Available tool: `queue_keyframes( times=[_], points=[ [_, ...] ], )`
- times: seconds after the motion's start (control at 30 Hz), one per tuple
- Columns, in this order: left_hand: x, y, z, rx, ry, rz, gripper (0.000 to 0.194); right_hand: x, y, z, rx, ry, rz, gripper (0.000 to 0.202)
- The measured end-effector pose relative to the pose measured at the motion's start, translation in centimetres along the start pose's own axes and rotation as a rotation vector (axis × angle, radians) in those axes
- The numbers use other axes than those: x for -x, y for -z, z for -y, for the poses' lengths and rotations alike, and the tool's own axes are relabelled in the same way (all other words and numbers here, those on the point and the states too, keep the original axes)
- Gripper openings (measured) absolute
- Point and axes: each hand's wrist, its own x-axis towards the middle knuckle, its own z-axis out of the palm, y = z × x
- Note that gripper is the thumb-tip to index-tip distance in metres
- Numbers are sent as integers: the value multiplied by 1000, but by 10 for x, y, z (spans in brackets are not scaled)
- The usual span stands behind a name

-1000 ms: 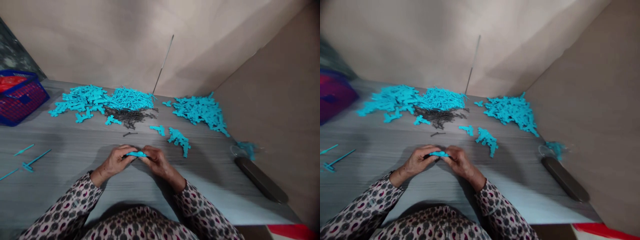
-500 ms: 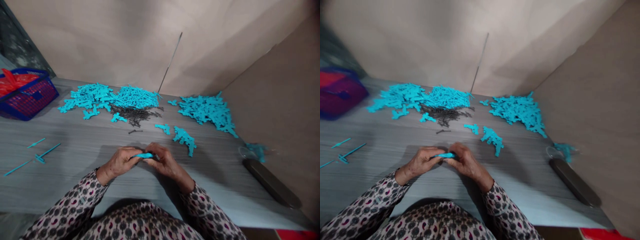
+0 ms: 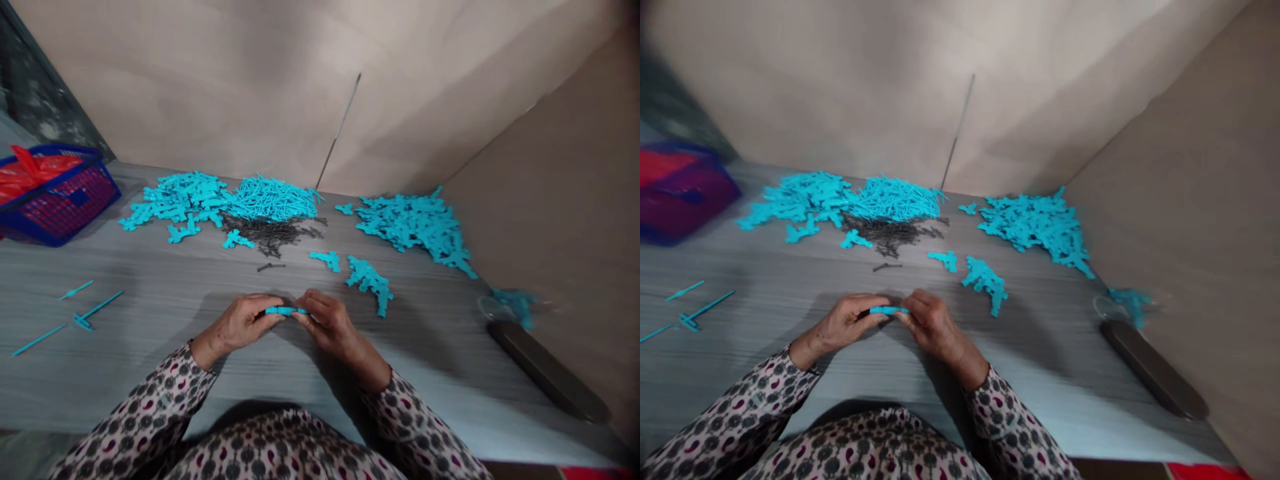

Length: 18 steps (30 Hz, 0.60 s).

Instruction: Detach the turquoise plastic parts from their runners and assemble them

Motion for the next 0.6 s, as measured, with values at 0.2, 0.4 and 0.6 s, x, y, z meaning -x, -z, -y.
queue_keyframes(
  times=[0.2, 0.4, 0.6],
  points=[
    [0, 0, -14, -106, -91, -52, 28, -3, -2, 2, -365, -203, 47, 26],
    [1, -6, -18, -155, -150, -108, 32, -6, -4, 12, -393, -151, 29, 33],
    [0, -12, -10, -33, 3, -130, 36, -3, -12, 3, -365, -195, 36, 34]
  ],
)
